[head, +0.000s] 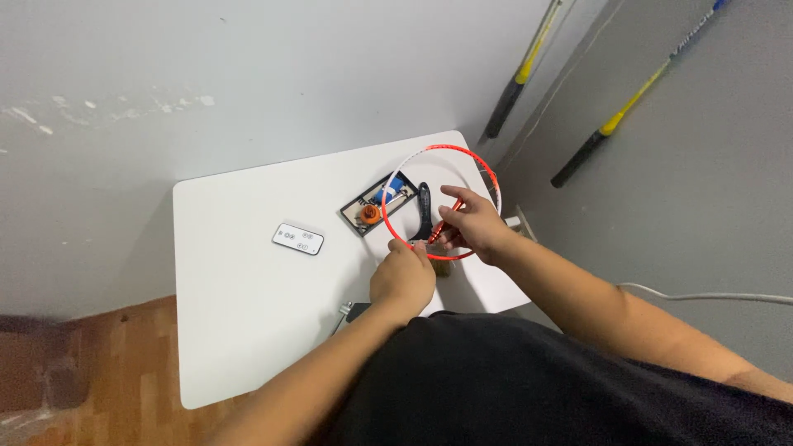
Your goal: Attaching electronic components and wiring to a badminton racket frame.
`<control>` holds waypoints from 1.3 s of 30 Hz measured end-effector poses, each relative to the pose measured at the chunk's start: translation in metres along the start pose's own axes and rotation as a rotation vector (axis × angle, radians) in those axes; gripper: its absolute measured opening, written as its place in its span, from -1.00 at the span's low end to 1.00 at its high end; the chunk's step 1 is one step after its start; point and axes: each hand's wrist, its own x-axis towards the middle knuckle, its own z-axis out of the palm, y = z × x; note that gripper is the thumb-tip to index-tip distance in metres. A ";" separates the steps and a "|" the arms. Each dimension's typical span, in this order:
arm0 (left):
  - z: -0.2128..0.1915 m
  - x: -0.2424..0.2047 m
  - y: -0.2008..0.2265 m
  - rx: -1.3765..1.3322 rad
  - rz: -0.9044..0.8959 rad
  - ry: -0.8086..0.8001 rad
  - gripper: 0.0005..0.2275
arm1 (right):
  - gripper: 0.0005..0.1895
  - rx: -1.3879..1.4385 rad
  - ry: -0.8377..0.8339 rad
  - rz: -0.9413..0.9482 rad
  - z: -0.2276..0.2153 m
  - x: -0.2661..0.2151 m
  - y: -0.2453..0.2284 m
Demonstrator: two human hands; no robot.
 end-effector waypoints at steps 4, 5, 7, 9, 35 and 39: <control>-0.001 -0.002 -0.001 -0.002 0.012 0.009 -0.56 | -0.43 -0.100 0.055 -0.045 0.006 -0.004 -0.002; -0.002 -0.003 -0.001 -0.011 0.014 0.011 -0.57 | -0.44 -0.100 0.084 -0.016 0.009 -0.006 -0.005; 0.001 -0.001 -0.003 -0.006 0.017 0.021 -0.57 | -0.42 -0.031 0.079 0.022 0.010 -0.011 -0.013; 0.000 -0.003 -0.001 -0.003 0.019 0.028 -0.57 | -0.39 0.037 0.076 0.063 0.007 -0.014 -0.017; 0.014 0.013 -0.016 -0.078 0.030 0.041 -0.54 | -0.22 -0.280 0.150 -0.151 0.011 -0.006 0.004; 0.008 0.011 -0.014 -0.088 0.018 0.009 -0.54 | -0.23 -0.140 0.139 -0.060 0.009 -0.006 0.000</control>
